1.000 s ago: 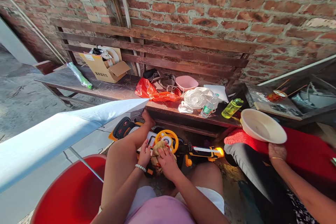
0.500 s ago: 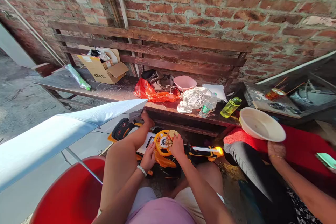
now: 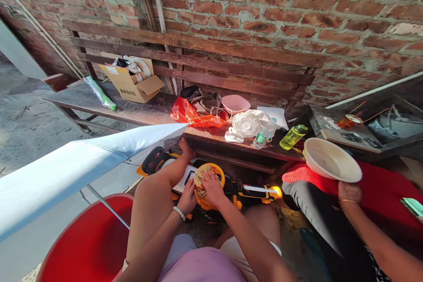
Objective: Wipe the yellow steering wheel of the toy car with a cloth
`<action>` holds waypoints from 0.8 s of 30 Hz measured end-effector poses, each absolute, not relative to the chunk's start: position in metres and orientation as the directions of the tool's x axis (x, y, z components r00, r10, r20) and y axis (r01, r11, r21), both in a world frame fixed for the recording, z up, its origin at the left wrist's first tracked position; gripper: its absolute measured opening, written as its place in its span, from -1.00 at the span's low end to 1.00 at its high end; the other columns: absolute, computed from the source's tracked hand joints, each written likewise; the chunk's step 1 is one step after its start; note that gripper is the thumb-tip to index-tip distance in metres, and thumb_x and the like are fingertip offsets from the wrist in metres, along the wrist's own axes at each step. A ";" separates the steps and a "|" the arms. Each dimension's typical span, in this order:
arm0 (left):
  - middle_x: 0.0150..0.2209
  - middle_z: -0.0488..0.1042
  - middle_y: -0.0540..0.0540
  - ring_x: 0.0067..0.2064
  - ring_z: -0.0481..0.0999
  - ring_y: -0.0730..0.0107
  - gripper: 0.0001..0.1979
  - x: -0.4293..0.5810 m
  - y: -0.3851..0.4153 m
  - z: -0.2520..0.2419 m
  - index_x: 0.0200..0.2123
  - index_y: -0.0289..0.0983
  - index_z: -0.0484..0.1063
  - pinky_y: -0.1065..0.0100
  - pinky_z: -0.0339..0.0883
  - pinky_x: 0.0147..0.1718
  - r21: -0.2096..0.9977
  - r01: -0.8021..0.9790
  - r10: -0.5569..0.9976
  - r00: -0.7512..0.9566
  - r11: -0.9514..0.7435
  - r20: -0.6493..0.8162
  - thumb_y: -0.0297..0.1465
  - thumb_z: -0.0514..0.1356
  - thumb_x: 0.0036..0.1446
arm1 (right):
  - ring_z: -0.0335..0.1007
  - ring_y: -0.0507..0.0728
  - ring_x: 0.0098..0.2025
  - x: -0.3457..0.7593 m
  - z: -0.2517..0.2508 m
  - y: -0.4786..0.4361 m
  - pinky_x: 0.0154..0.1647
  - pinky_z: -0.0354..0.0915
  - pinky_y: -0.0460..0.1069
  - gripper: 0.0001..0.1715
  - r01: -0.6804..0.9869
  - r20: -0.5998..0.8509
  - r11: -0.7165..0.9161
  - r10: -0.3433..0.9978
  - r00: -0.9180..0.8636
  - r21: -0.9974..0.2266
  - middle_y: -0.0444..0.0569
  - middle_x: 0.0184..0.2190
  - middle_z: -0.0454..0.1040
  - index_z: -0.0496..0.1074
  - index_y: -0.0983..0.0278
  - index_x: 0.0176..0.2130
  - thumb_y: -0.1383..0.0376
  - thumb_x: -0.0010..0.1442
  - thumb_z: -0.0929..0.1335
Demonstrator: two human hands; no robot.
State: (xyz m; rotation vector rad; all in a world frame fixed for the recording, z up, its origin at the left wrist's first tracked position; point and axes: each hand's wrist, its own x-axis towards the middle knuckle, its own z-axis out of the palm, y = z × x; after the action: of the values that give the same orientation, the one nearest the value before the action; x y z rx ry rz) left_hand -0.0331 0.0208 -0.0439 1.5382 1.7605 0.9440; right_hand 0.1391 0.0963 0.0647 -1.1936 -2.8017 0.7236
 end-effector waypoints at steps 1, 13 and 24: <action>0.52 0.28 -0.23 0.57 0.17 -0.05 -0.23 -0.033 0.020 -0.043 0.41 -0.28 0.41 -0.18 -0.02 0.57 0.818 0.569 0.991 -0.136 0.078 0.000 -0.56 0.13 0.07 | -0.05 0.35 0.61 0.146 0.062 0.087 0.62 -0.08 0.28 -0.16 0.671 -0.162 0.605 0.679 -0.716 -0.428 0.07 0.56 0.19 0.44 0.25 0.40 0.41 0.15 0.37; 0.53 0.26 -0.20 0.56 0.17 -0.10 -0.18 -0.032 0.017 -0.045 0.43 -0.21 0.39 -0.20 0.01 0.56 0.817 0.567 0.986 -0.168 0.105 -0.010 -0.56 0.14 0.04 | 0.09 0.38 0.56 0.204 0.023 0.040 0.59 0.07 0.29 -0.05 0.801 -0.113 0.350 0.884 -0.455 -0.486 0.18 0.52 0.23 0.46 0.30 0.37 0.57 0.00 0.33; 0.48 0.35 -0.25 0.56 0.18 -0.03 -0.21 -0.026 0.018 -0.044 0.47 -0.22 0.32 -0.20 0.13 0.51 0.745 0.664 0.988 -0.147 0.064 0.047 -0.49 0.14 0.13 | 0.15 0.34 0.52 0.150 0.071 0.159 0.56 0.10 0.24 -0.06 0.672 -0.023 0.564 0.758 -0.652 -0.480 0.12 0.51 0.27 0.47 0.25 0.33 0.51 -0.05 0.39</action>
State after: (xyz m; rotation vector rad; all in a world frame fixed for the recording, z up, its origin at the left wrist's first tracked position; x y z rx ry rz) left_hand -0.0259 0.0182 -0.0435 1.6416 1.8649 0.8795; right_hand 0.1504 0.1587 0.0710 -1.2061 -2.6096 0.6818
